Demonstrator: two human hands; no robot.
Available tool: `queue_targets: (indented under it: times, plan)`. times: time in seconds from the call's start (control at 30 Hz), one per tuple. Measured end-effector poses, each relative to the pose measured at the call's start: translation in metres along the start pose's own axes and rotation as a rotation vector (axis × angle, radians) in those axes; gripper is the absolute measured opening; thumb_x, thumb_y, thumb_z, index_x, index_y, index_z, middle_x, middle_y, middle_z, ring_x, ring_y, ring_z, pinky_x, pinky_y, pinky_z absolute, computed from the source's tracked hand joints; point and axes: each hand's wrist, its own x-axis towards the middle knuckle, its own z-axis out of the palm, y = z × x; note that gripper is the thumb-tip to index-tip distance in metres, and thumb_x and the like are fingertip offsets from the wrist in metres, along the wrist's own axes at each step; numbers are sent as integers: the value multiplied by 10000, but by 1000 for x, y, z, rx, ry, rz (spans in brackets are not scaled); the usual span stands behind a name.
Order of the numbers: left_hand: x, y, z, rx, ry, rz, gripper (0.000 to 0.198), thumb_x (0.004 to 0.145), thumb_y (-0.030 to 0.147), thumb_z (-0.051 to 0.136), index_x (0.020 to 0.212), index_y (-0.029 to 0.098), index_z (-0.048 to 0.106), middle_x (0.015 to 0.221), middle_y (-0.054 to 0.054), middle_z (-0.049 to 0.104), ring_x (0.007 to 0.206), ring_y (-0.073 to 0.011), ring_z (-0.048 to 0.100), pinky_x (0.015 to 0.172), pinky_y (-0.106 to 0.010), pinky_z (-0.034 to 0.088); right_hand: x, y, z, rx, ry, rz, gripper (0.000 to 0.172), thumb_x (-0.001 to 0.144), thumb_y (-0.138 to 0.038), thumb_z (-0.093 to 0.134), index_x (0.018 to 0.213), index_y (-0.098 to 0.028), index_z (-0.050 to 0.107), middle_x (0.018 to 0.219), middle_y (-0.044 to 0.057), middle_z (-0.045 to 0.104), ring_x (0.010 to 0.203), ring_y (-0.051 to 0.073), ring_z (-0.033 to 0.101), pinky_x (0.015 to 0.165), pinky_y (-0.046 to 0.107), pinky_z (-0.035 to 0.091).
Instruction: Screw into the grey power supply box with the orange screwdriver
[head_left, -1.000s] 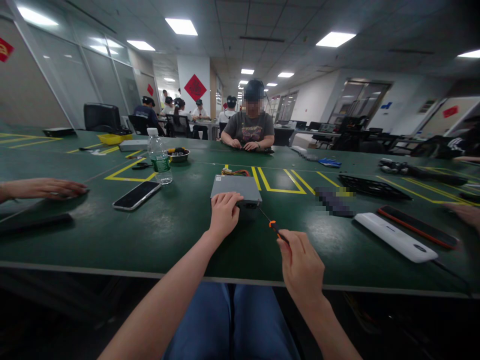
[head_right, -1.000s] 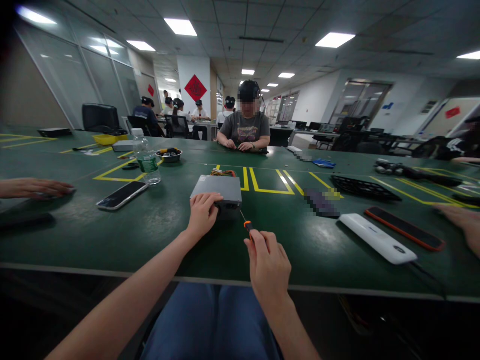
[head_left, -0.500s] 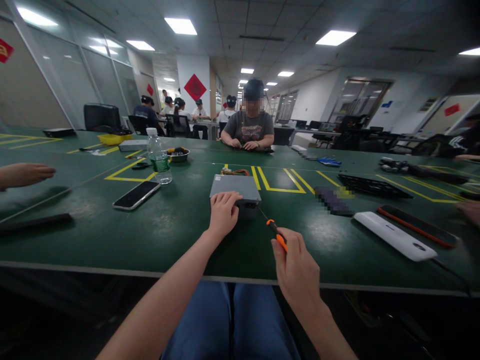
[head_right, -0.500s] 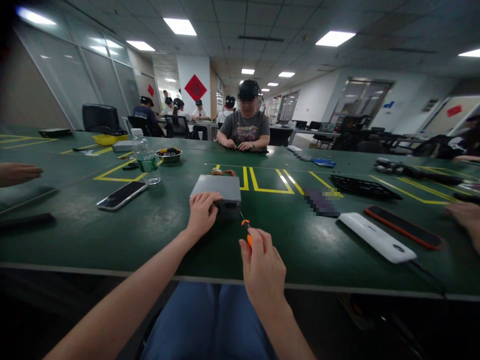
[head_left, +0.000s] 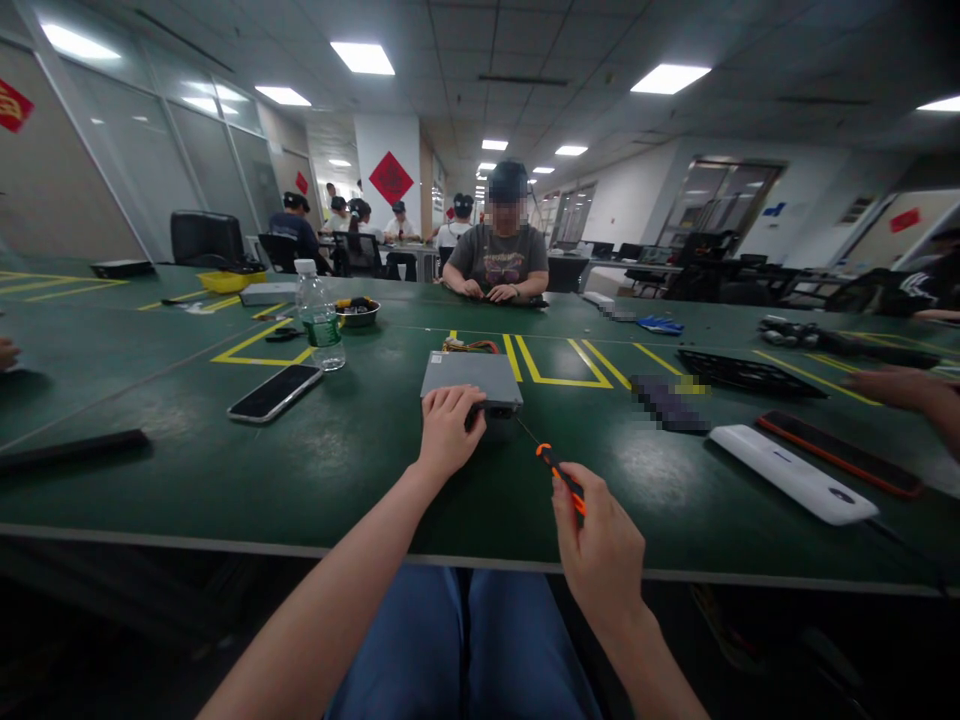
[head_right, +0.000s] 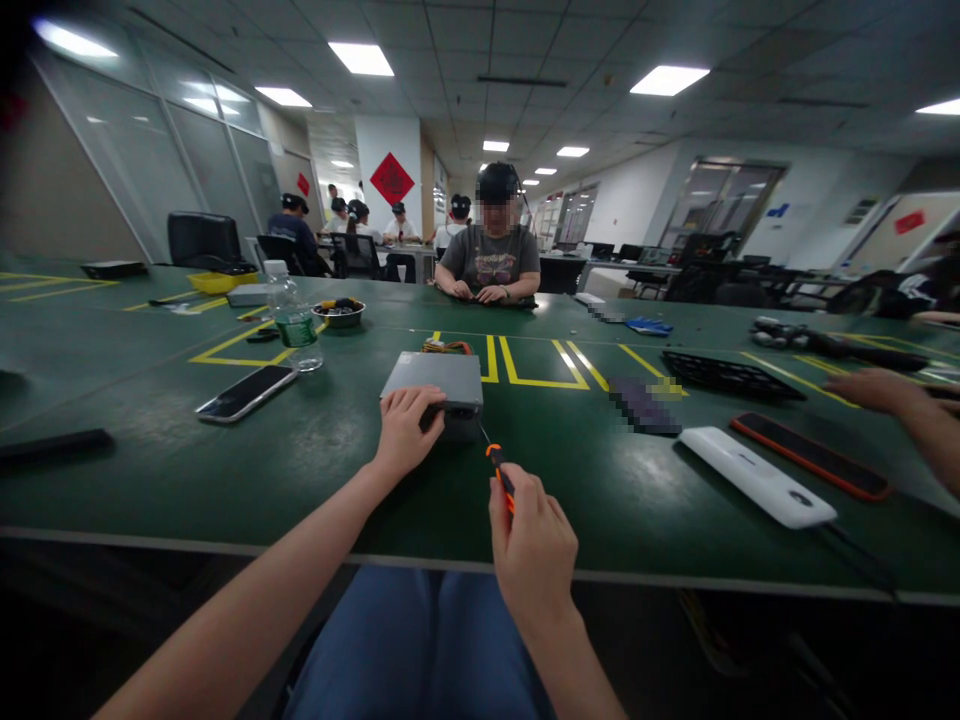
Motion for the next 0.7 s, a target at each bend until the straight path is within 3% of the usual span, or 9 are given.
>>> queue_targets:
  times: [0.2,0.43,0.7]
  plan:
    - [0,0,2,10,12,0,201,790,218,535,987,255,555,1099,-1,608,1050,-192,501,922,-367,305,-5,-10,3,133,17,-76,191,904,-240,396,1043,-151,492,872,65,644,726,140,628,648,246,464]
    - [0,-2,4,10,21,4,203,786,196,539,978,260,551,1084,1,615,1035,-187,508,910,-363,308,-3,-15,18,111,-17,-76,184,905,-233,402,1041,-149,490,895,71,637,732,144,612,653,250,459]
    - [0,-2,4,-1,24,5,203,784,196,542,977,259,544,1081,8,614,1044,-184,503,914,-360,297,2,-18,18,51,33,-82,173,906,-225,401,1028,-154,502,886,67,638,746,140,614,668,246,463]
